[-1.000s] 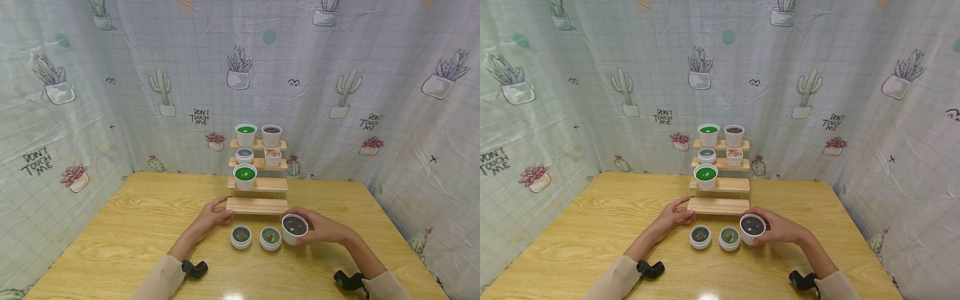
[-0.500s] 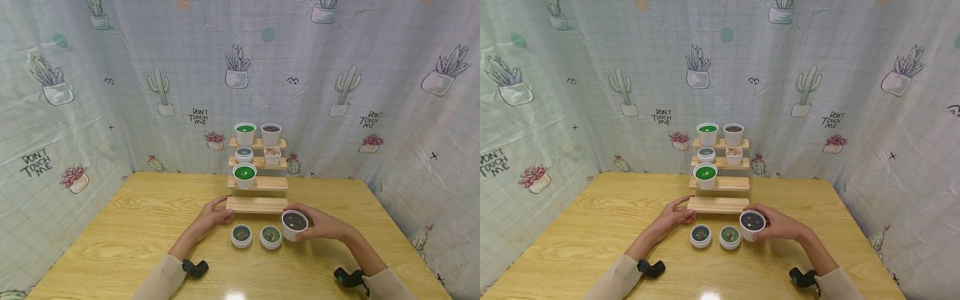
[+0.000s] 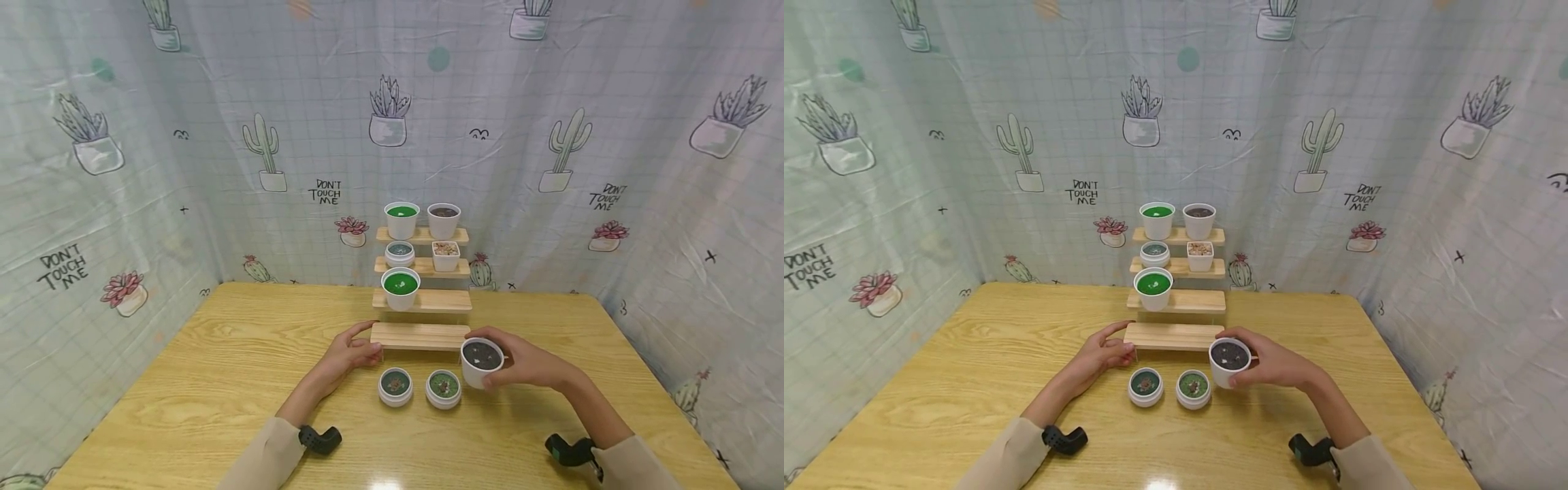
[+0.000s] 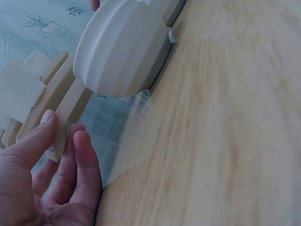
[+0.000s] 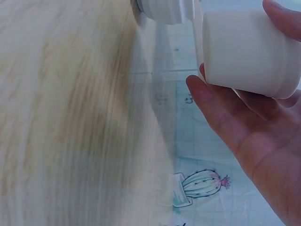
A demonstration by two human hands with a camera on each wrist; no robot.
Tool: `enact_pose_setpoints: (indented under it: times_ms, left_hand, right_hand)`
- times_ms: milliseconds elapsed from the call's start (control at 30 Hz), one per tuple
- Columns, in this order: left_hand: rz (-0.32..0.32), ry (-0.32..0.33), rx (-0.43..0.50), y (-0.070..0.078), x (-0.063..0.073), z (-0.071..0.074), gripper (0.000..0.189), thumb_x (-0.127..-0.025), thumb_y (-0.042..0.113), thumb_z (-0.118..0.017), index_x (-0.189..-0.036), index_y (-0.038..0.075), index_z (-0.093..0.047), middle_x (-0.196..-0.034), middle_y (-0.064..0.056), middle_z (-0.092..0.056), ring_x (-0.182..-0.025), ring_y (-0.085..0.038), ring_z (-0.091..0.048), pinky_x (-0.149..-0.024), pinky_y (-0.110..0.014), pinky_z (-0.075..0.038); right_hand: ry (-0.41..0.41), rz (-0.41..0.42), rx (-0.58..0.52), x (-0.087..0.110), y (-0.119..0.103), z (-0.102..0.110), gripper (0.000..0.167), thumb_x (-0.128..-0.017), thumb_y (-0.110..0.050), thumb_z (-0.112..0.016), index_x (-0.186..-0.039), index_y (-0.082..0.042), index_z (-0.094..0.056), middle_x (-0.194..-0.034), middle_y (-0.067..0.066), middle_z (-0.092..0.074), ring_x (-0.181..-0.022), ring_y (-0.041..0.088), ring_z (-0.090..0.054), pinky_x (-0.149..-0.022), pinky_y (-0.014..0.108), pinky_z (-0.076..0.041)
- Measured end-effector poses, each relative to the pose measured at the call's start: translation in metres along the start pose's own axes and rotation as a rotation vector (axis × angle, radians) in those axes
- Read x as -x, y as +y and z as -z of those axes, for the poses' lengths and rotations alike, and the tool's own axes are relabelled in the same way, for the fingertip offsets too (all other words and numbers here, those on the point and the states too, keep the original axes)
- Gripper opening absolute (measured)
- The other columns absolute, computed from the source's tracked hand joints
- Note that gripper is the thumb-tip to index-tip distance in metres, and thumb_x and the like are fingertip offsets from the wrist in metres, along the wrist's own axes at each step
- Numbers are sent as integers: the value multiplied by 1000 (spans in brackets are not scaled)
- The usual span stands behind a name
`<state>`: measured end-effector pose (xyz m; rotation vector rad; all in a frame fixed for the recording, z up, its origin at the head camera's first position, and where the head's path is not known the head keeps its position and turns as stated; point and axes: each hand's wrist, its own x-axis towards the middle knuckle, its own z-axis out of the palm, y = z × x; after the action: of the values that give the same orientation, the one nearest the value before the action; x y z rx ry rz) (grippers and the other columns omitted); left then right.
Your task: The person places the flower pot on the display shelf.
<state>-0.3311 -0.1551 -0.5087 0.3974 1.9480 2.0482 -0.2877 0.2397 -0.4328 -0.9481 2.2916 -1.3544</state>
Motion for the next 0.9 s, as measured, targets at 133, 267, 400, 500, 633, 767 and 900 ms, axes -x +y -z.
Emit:
enact_pose_setpoints:
  times_ms: [133,267,400,500,633,767,900]
  left_hand:
    - [3,4,0,0,1,-1,77,-98,15,-72,-161,7,-29,-105,-10,-76,-94,-14,-72,-84,-28,-61]
    - [-1,5,-1,-1,2,-1,76,-98,15,-71,-161,7,-29,-108,-15,-76,-93,-13,-72,-84,-28,-61]
    - [-1,9,0,-1,1,-1,75,-98,14,-71,-161,7,-30,-110,-18,-75,-92,-13,-72,-84,-28,-61]
    - [2,14,5,-1,1,-1,75,-98,14,-72,-161,8,-31,-107,-14,-76,-92,-13,-72,-84,-28,-61]
    - [2,18,3,-1,1,-1,75,-98,15,-72,-161,9,-31,-106,-13,-76,-92,-14,-72,-84,-28,-61]
    - [5,26,1,-1,1,0,75,-97,17,-73,-160,10,-33,-108,-15,-75,-93,-15,-72,-84,-28,-61]
    - [7,26,-1,0,1,0,75,-97,18,-74,-160,12,-34,-111,-18,-75,-95,-15,-72,-85,-29,-61]
  right_hand:
    - [5,10,-4,-3,-2,1,73,-87,-11,-81,-149,-4,-44,-143,24,-51,-117,11,-59,-93,30,-55]
    - [10,5,-5,-5,-6,4,73,-88,-12,-81,-149,-3,-43,-143,25,-51,-117,12,-60,-92,31,-57]
    - [27,-12,24,-7,-8,6,75,-88,-15,-81,-150,-2,-41,-144,23,-51,-120,17,-59,-93,34,-56]
    - [30,-17,32,-8,-10,8,76,-88,-15,-81,-150,-1,-41,-143,23,-52,-121,24,-58,-94,37,-55]
    - [32,-22,31,-10,-11,9,76,-88,-15,-81,-150,0,-40,-142,22,-52,-121,27,-57,-94,39,-55]
    - [38,-18,37,-12,-12,10,76,-88,-15,-81,-150,0,-41,-143,21,-53,-122,28,-56,-95,39,-55]
    - [50,-18,38,-15,-15,12,74,-88,-15,-81,-150,-3,-43,-142,20,-53,-121,27,-57,-94,38,-55]
